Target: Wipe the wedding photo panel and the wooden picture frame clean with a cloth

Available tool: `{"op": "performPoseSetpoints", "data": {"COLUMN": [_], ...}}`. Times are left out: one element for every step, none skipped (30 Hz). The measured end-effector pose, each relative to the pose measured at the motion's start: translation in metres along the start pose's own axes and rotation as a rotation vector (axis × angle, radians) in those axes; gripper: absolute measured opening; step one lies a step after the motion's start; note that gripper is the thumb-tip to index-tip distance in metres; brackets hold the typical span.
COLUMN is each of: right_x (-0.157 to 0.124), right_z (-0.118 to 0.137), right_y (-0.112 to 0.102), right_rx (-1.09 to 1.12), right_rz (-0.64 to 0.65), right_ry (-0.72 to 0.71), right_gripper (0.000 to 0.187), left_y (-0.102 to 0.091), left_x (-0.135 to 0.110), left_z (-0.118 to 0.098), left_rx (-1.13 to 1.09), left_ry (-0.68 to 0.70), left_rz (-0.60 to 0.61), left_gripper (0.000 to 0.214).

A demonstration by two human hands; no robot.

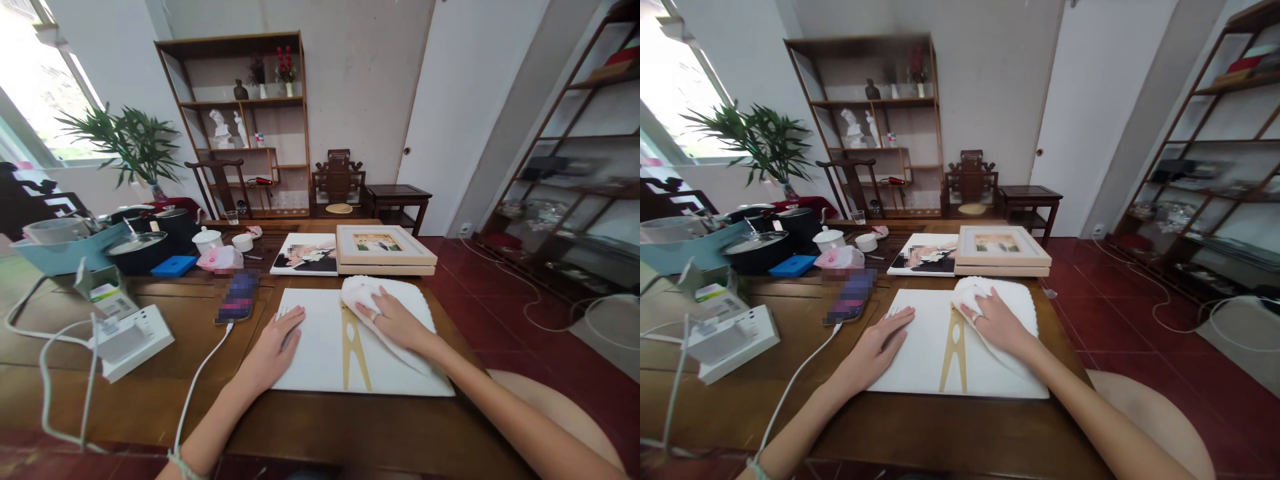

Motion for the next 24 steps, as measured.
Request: {"op": "performPoseSetpoints", "data": {"right_x": [0.007,0.01,0.011,0.009,0.004,-0.004,-0.013,-0.024,-0.036,-0.048,-0.06,-0.071,-0.082,-0.091,-0.099,-0.104,-0.106,-0.106,-0.103,-0.098,-0.09,-0.08,-0.07,-0.058], "right_z": [0.003,0.006,0.01,0.013,0.016,0.019,0.022,0.025,0.029,0.032,0.036,0.04,0.043,0.047,0.05,0.052,0.053,0.052,0.05,0.047,0.043,0.039,0.035,0.032], "right_y": [0.003,0.005,0.008,0.009,0.011,0.012,0.014,0.015,0.016,0.017,0.018,0.019,0.019,0.018,0.017,0.015,0.013,0.01,0.007,0.004,0.002,0.0,-0.001,-0.001], "right_rx": [-0.007,-0.01,-0.016,-0.029,-0.051,-0.079,-0.11,-0.142,-0.166,-0.18,-0.186,-0.187,-0.182,-0.176,-0.17,-0.162,-0.149,-0.132,-0.109,-0.082,-0.055,-0.031,-0.013,0.001], "right_rz": [-0.013,-0.015,-0.005,0.01,0.026,0.045,0.065,0.087,0.11,0.134,0.161,0.189,0.22,0.253,0.281,0.304,0.319,0.319,0.31,0.292,0.268,0.236,0.195,0.154], "right_ry": [-0.038,-0.067,-0.091,-0.118,-0.152,-0.187,-0.222,-0.253,-0.28,-0.301,-0.323,-0.345,-0.372,-0.402,-0.425,-0.443,-0.45,-0.435,-0.4,-0.349,-0.292,-0.232,-0.17,-0.117], "right_gripper": [0.041,0.039,0.037,0.034,0.031,0.027,0.024,0.022,0.021,0.021,0.02,0.02,0.019,0.017,0.015,0.014,0.015,0.017,0.018,0.021,0.024,0.03,0.035,0.039], "left_y": [0.0,0.0,0.0,0.0,0.0,0.0,0.0,0.0,0.0,0.0,0.001,0.001,0.001,0.001,0.001,0.001,0.001,0.001,0.001,0.001,0.001,0.001,0.001,0.0], "left_x": [0.0,0.0,0.0,0.0,0.0,0.0,0.0,0.0,0.0,0.0,0.0,0.0,0.0,0.0,0.0,0.0,0.0,0.0,0.0,0.0,0.0,0.0,0.0,-0.001], "left_z": [0.0,0.0,0.0,0.0,0.0,0.0,-0.001,-0.001,-0.001,-0.001,-0.001,-0.001,0.0,0.0,0.0,0.0,0.0,0.0,0.0,0.0,0.0,0.0,0.0,0.0], "left_rx": [-0.005,-0.01,-0.015,-0.019,-0.021,-0.023,-0.023,-0.023,-0.022,-0.021,-0.019,-0.016,-0.014,-0.013,-0.013,-0.014,-0.015,-0.015,-0.015,-0.014,-0.015,-0.018,-0.023,-0.03], "left_ry": [-0.002,-0.006,-0.01,-0.014,-0.016,-0.018,-0.017,-0.015,-0.01,-0.006,-0.001,0.001,0.003,0.004,0.004,0.006,0.008,0.011,0.012,0.013,0.013,0.015,0.017,0.017], "left_rz": [-0.001,-0.003,-0.005,-0.007,-0.008,-0.008,-0.008,-0.008,-0.007,-0.008,-0.01,-0.012,-0.013,-0.013,-0.014,-0.014,-0.013,-0.012,-0.011,-0.01,-0.012,-0.017,-0.025,-0.033], "left_gripper": [0.04,0.04,0.04,0.04,0.04,0.039,0.039,0.039,0.039,0.039,0.039,0.039,0.039,0.039,0.038,0.038,0.038,0.038,0.038,0.038,0.038,0.038,0.037,0.037]}}
Point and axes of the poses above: each hand's wrist, its own x-axis towards the middle knuckle, its own y-axis out of the palm, z = x × y, the point moved 3 cm from there along x, towards the middle knuckle, and after that the axes turned 9 degrees about y, right-handed, at the moved point
